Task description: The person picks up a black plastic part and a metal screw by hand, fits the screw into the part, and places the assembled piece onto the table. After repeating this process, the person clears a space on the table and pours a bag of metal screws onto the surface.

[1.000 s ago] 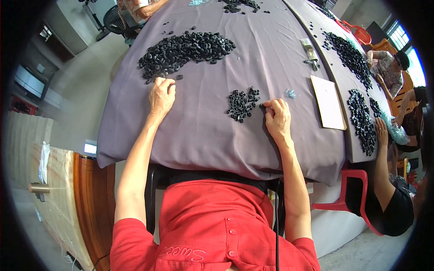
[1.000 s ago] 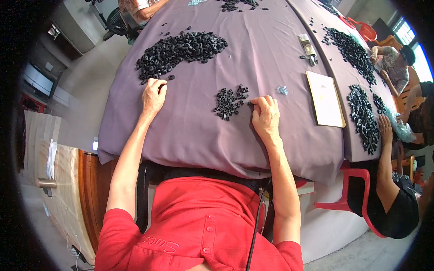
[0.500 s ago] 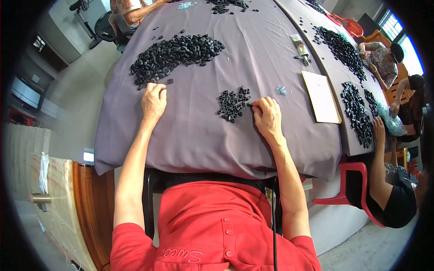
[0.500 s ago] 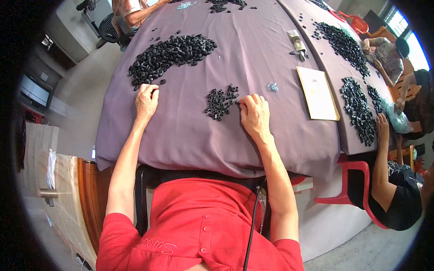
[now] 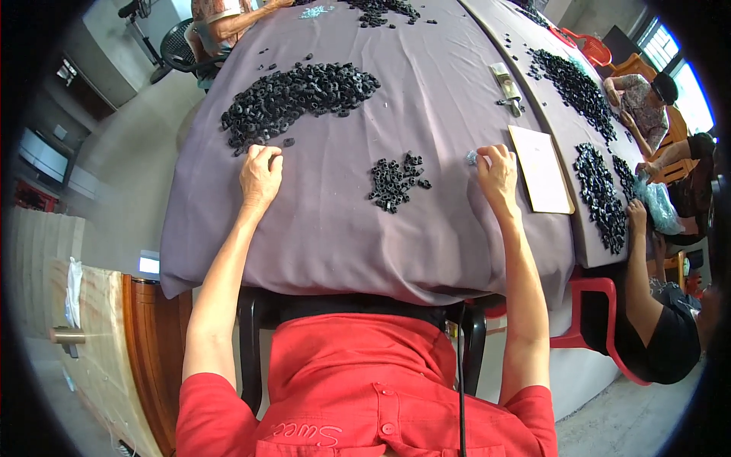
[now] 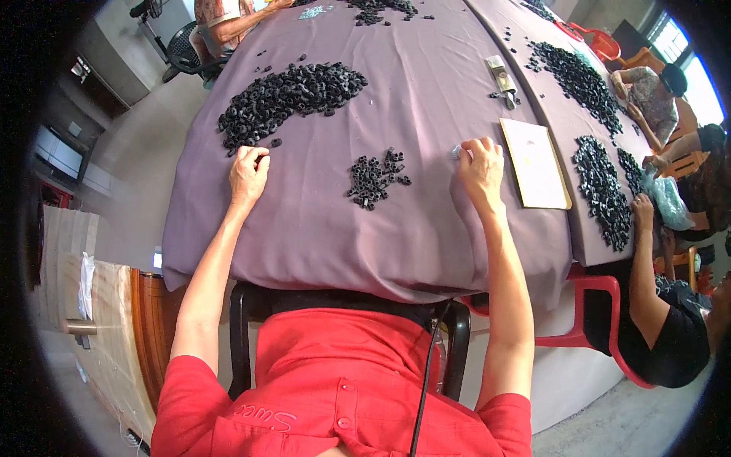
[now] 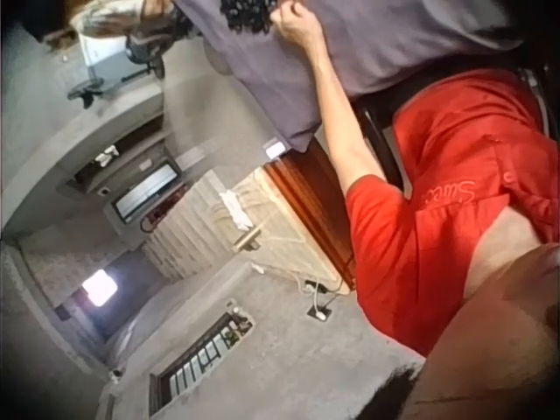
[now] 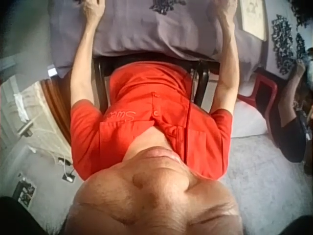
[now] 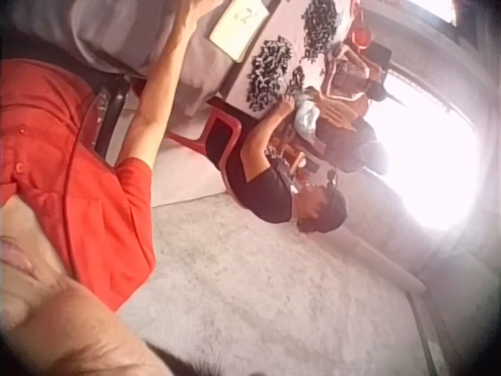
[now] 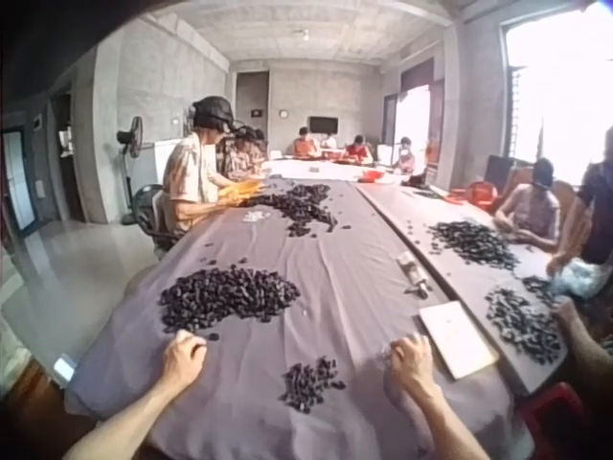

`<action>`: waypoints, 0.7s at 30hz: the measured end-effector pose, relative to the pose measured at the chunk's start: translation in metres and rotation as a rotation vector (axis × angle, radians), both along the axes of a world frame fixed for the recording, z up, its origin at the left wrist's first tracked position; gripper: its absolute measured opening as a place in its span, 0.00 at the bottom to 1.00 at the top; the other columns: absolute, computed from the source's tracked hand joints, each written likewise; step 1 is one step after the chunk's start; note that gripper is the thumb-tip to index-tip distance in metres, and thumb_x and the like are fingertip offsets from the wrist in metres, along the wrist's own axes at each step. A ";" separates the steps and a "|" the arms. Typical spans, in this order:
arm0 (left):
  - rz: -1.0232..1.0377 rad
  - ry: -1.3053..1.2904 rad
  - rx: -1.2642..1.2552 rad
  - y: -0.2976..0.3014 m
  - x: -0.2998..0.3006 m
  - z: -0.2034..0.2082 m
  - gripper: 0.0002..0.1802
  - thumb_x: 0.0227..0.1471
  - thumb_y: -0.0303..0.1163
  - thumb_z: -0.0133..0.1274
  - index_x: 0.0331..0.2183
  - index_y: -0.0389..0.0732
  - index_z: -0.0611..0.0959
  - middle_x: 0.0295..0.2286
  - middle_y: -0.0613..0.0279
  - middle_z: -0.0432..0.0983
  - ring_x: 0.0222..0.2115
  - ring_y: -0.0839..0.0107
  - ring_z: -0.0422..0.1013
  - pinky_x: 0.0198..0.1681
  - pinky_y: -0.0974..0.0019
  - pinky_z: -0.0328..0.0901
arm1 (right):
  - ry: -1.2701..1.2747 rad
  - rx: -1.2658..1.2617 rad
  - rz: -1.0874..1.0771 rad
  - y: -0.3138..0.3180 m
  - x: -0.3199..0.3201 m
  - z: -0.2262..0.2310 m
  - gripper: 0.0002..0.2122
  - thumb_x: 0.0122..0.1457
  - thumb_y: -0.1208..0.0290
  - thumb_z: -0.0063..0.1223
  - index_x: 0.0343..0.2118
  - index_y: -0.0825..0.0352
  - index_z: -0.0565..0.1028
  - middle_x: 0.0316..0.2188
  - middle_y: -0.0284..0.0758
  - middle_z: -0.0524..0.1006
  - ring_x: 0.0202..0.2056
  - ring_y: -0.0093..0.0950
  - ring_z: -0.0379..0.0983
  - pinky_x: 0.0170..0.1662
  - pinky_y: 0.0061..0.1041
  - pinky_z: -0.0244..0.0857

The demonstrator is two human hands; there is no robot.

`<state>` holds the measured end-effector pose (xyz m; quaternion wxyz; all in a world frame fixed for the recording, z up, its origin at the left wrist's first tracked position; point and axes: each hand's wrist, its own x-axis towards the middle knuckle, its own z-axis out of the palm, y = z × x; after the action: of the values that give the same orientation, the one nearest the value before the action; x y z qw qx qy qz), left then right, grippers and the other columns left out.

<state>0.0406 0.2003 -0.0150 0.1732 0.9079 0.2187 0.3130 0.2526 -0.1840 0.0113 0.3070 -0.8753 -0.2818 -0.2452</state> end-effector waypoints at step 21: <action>0.021 -0.016 -0.053 -0.001 -0.001 0.002 0.07 0.45 0.36 0.57 0.29 0.44 0.81 0.30 0.64 0.71 0.23 0.70 0.70 0.29 0.65 0.65 | -0.057 -0.285 0.006 0.038 -0.008 -0.007 0.08 0.47 0.77 0.45 0.29 0.61 0.74 0.29 0.35 0.73 0.38 0.37 0.65 0.40 0.36 0.55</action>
<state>0.0399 0.1990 -0.0125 0.1956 0.8982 0.2348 0.3160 0.2441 -0.1461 0.0044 0.1722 -0.9018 -0.3252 -0.2267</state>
